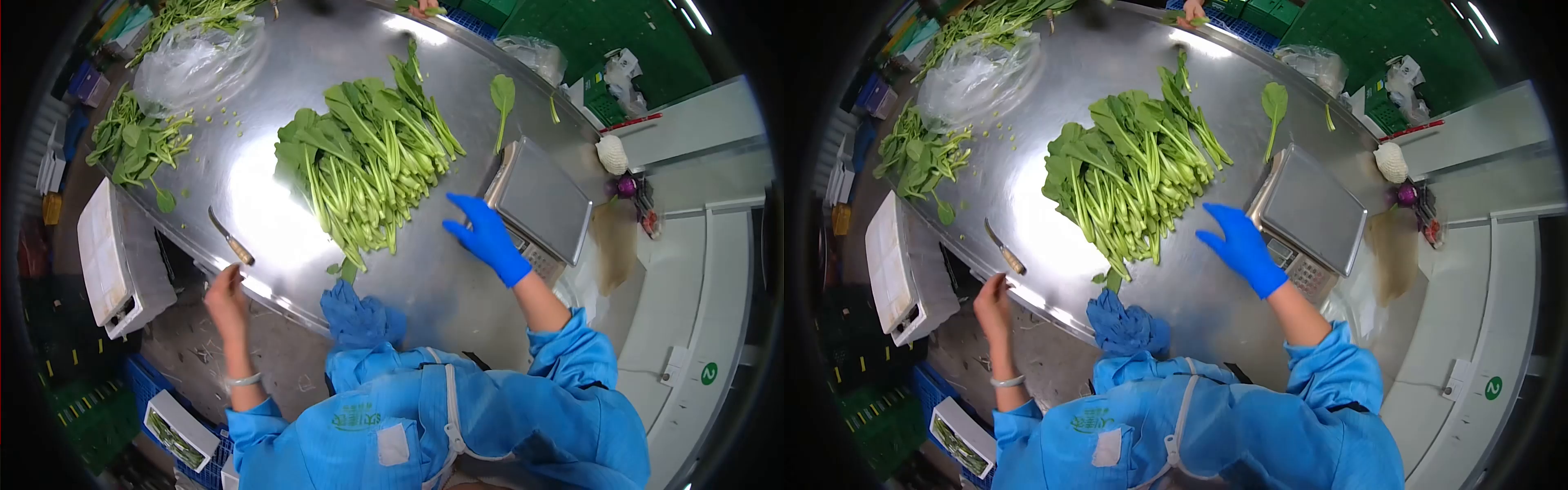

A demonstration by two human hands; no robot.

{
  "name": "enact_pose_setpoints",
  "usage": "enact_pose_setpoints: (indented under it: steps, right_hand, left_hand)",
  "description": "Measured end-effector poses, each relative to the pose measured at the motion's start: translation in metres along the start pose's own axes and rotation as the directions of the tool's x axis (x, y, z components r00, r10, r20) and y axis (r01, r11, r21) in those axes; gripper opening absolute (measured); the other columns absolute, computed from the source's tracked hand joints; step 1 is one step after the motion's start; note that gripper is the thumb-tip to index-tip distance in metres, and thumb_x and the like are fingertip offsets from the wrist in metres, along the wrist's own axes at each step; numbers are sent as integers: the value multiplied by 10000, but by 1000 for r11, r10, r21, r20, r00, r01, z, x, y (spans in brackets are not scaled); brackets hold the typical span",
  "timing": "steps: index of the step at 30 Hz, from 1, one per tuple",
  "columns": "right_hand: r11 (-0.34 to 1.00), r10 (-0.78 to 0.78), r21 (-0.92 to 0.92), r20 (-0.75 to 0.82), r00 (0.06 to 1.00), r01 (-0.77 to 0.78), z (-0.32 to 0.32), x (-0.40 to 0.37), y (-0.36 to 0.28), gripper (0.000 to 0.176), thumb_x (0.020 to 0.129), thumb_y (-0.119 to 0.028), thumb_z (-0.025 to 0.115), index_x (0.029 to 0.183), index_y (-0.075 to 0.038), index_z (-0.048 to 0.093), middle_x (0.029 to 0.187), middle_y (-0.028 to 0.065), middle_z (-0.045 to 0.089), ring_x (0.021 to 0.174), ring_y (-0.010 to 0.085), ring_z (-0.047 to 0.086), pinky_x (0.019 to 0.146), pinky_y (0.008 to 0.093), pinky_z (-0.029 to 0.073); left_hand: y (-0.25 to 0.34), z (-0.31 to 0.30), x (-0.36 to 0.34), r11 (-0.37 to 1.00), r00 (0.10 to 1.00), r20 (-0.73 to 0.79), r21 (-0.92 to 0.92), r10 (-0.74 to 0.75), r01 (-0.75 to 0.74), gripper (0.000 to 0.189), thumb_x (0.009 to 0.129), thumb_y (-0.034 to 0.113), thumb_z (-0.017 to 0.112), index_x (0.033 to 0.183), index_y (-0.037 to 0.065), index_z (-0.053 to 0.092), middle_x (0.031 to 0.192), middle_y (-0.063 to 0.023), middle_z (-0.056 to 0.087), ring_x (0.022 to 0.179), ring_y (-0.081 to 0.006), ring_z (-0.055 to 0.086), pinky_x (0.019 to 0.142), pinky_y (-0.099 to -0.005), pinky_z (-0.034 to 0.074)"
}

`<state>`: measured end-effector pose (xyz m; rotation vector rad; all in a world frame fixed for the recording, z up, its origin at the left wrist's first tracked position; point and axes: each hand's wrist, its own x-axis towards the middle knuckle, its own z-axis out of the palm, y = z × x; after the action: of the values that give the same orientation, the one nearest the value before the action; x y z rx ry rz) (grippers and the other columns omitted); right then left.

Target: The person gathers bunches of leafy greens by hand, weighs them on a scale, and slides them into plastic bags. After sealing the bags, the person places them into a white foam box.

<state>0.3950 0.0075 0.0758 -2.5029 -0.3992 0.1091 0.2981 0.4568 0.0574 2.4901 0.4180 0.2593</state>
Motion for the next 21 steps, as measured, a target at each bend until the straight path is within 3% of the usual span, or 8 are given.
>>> enact_pose_setpoints:
  steps: [1, 5, 7, 9, 14, 16, 18, 21]
  right_hand:
    - [999, -31, -25, -64, 997, 29, -2, 23, 12, 580, 841, -416, 611, 1279, -52, 495, 1220, 191, 552, 1110, 358, 523, 958, 420, 405]
    - [980, 167, 121, -56, 984, -159, 19, 112, 71, 675, 819, -477, 620, 1304, -33, 470, 1287, 203, 507, 1182, 353, 484, 989, 405, 384]
    - [940, 263, 222, 20, 965, -261, 31, 145, 89, 738, 802, -518, 624, 1320, -21, 451, 1318, 210, 483, 1220, 349, 459, 1009, 395, 369]
    - [922, 302, 225, 90, 949, -315, 45, 164, 100, 840, 782, -559, 623, 1352, 12, 392, 1351, 236, 438, 1254, 345, 429, 1028, 387, 353]
    - [967, 209, 154, -21, 978, -203, 95, 155, 82, 825, 802, -500, 630, 1358, 40, 350, 1315, 265, 452, 1214, 386, 447, 1009, 416, 368]
    - [994, 111, 14, -68, 992, -110, 90, 142, 63, 793, 799, -461, 653, 1344, 42, 372, 1290, 254, 472, 1203, 382, 455, 1001, 414, 375]
    - [969, 187, 173, -44, 981, -177, 82, 144, 65, 802, 792, -460, 662, 1337, 54, 374, 1295, 253, 468, 1209, 382, 450, 1004, 412, 372]
    - [758, 248, 590, 133, 960, -278, 87, 165, 94, 853, 755, -457, 706, 1339, 64, 365, 1342, 264, 421, 1239, 383, 422, 1017, 415, 359]
  left_hand:
    - [26, 25, 11, 963, 997, -67, -263, 49, -65, 159, 848, 71, 605, 977, 2, 669, 774, -107, 676, 643, -193, 632, 610, -264, 484]
    - [103, 140, 44, 601, 850, 527, -685, 17, 413, 322, 906, 144, 566, 1172, -37, 570, 991, -102, 660, 881, -145, 618, 769, -256, 482]
    - [116, 201, 62, 642, 795, 606, -604, -15, 473, 564, 898, 221, 598, 1329, -69, 378, 1245, -155, 525, 1039, -191, 571, 889, -283, 463]
    - [155, 209, 80, 461, 721, 684, -608, -110, 647, 718, 875, 287, 629, 1375, -81, 268, 1182, -156, 519, 975, -190, 581, 843, -277, 482]
    - [200, 233, 99, 436, 694, 706, -585, -141, 684, 645, 870, 332, 623, 1300, -78, 370, 1041, -119, 530, 697, -147, 552, 700, -259, 480]
    - [189, 238, 108, 571, 709, 681, -512, -186, 642, 598, 866, 342, 627, 1243, -79, 431, 1033, -103, 519, 794, -166, 550, 737, -272, 469]
    - [176, 246, 109, 755, 822, 541, -459, -180, 468, 537, 860, 343, 633, 1175, -69, 494, 1078, -100, 503, 930, -186, 524, 828, -289, 427]
    - [184, 239, 103, 631, 790, 586, -548, -179, 549, 510, 855, 326, 638, 1168, -53, 502, 1120, -112, 510, 1002, -199, 501, 890, -304, 393]
